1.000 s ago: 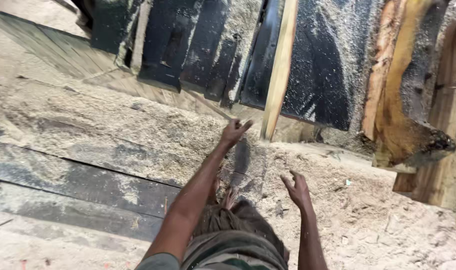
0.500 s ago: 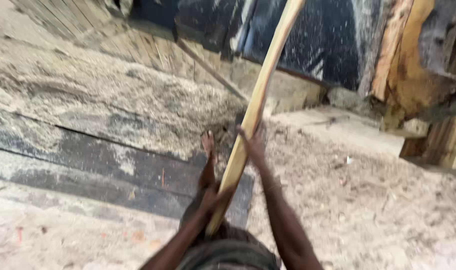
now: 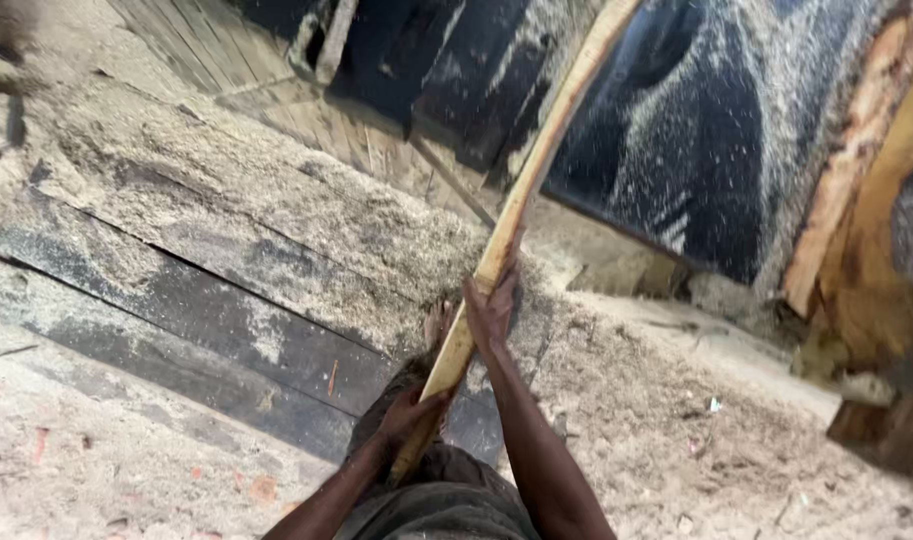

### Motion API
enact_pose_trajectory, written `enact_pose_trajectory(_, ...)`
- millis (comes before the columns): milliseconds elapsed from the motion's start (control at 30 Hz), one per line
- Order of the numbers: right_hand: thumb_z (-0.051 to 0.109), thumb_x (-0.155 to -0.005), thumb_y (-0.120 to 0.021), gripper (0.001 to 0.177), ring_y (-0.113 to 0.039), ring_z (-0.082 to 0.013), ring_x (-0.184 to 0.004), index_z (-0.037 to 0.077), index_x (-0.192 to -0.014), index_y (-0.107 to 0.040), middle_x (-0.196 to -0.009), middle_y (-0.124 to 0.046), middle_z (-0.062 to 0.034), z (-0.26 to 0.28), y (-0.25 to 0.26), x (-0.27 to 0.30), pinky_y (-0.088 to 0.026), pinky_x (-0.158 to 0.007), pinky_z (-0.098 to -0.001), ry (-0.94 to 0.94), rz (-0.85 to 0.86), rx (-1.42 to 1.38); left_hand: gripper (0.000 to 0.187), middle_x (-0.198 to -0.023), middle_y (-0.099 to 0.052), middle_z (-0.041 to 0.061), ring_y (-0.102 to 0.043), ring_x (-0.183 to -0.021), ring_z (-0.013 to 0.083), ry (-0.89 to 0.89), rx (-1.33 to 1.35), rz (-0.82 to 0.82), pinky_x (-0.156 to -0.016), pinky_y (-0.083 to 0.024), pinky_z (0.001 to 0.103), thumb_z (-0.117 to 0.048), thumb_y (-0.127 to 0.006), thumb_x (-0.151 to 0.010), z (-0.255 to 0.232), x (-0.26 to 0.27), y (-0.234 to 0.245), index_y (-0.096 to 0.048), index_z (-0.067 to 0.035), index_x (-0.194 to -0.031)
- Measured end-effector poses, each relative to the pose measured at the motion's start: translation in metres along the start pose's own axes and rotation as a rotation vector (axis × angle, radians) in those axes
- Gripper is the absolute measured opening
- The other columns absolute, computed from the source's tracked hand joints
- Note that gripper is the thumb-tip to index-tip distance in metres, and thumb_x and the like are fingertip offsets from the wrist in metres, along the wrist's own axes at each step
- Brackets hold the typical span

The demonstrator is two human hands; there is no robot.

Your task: The person is cutting pieces of wood using a large circular saw blade, feeding the wood into the blade by hand and setting the cut pieces aside.

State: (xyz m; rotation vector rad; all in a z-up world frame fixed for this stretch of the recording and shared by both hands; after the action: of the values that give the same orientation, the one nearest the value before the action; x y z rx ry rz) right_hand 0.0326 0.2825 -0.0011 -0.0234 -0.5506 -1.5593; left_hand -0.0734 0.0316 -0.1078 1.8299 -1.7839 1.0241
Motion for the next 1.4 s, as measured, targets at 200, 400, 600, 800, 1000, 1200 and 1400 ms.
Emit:
enact_pose_trajectory(200,0.041,-0.09,-0.07,0.098,-0.074,-0.0302,-0.099,0.004,-0.161,-0.013,-0.122,-0.065,-0.0218,0.036,0.007,-0.091,-0.068,-0.074,-0.0402,0.079,0.038,-0.027,0.063,-0.098,-0.073,0.01,-0.067,-0.081,0.015,-0.077,0.023,0.038,-0.07,-0.056,0.032,-0.05,-0.082,-0.088,-0.041,-0.079,-0.017,-0.071,0.002,-0.124)
enact_pose_trajectory(400,0.065,-0.086,-0.067,0.117,-0.053,-0.0377,-0.115,-0.007,-0.159,-0.013,-0.125,-0.04,-0.0232,0.085,0.027,-0.164,-0.063,-0.079,-0.0525,0.11,0.022,0.381,0.073,-0.107,-0.076,0.011,-0.072,-0.093,0.0223,-0.093,-0.255,-0.051,-0.08,-0.058,0.037,-0.054,-0.081,-0.083,-0.173,-0.15,-0.031,-0.062,-0.002,-0.13)
enact_pose_trajectory(600,0.056,-0.1,-0.069,0.09,-0.05,-0.037,-0.117,-0.013,-0.144,-0.031,-0.125,-0.043,-0.026,0.092,0.028,-0.16,-0.052,-0.094,-0.0603,0.4,-0.033,0.434,0.097,-0.155,-0.022,0.03,-0.022,-0.148,0.0468,-0.907,-1.225,-0.269,-0.121,-0.021,0.059,-0.058,-0.062,-0.091,-0.341,-0.128,-0.084,-0.019,0.0,-0.156)
enact_pose_trajectory(800,0.05,-0.096,-0.062,0.073,-0.055,-0.0412,-0.114,-0.007,-0.138,-0.042,-0.123,-0.052,-0.0288,0.118,0.039,-0.295,-0.049,-0.104,-0.0583,0.279,-0.154,0.43,0.098,-0.172,0.003,0.028,0.005,-0.16,0.0406,-0.79,-1.367,-0.187,-0.13,-0.003,0.052,-0.057,-0.043,-0.103,-0.464,-0.197,-0.117,0.001,0.008,-0.162)
enact_pose_trajectory(1000,0.057,-0.108,-0.048,0.097,-0.03,-0.0607,-0.141,-0.023,-0.153,-0.017,-0.154,-0.023,-0.0493,0.082,0.035,-0.466,-0.04,-0.118,-0.0547,0.435,-0.202,0.79,0.107,-0.168,0.01,0.029,0.009,-0.157,0.0405,-0.782,-1.405,-0.134,-0.128,0.006,0.051,-0.064,-0.045,-0.101,-0.52,-0.304,-0.147,0.008,0.011,-0.156)
enact_pose_trajectory(1200,0.07,-0.098,-0.06,0.11,-0.033,-0.0505,-0.148,-0.017,-0.154,-0.023,-0.156,-0.029,-0.0417,0.084,0.057,-0.49,-0.036,-0.125,-0.0542,0.274,-0.138,0.624,0.107,-0.171,0.01,0.023,0.01,-0.159,0.0359,-0.506,-1.516,-0.215,-0.129,0.006,0.052,-0.066,-0.049,-0.098,-0.558,-0.276,-0.156,0.002,0.003,-0.162)
enact_pose_trajectory(1400,0.06,-0.097,-0.066,0.105,-0.032,-0.0524,-0.142,-0.016,-0.154,-0.023,-0.152,-0.027,-0.042,0.124,0.057,-0.356,-0.036,-0.116,-0.0562,0.357,-0.079,0.65,0.103,-0.173,0.005,0.023,0.005,-0.162,0.0374,-0.509,-1.465,-0.409,-0.133,0.0,0.052,-0.054,-0.059,-0.098,-0.517,-0.221,-0.138,-0.002,0.0,-0.165)
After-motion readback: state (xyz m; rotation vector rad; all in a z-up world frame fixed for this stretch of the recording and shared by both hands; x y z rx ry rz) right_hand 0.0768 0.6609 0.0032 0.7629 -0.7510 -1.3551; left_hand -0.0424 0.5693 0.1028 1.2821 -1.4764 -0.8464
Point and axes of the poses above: each hand's wrist, its own x-axis away from the middle knuckle, its own y-axis out of the back of the hand, z = x × y, the point moved 8 cm from there along -x, towards the middle knuckle
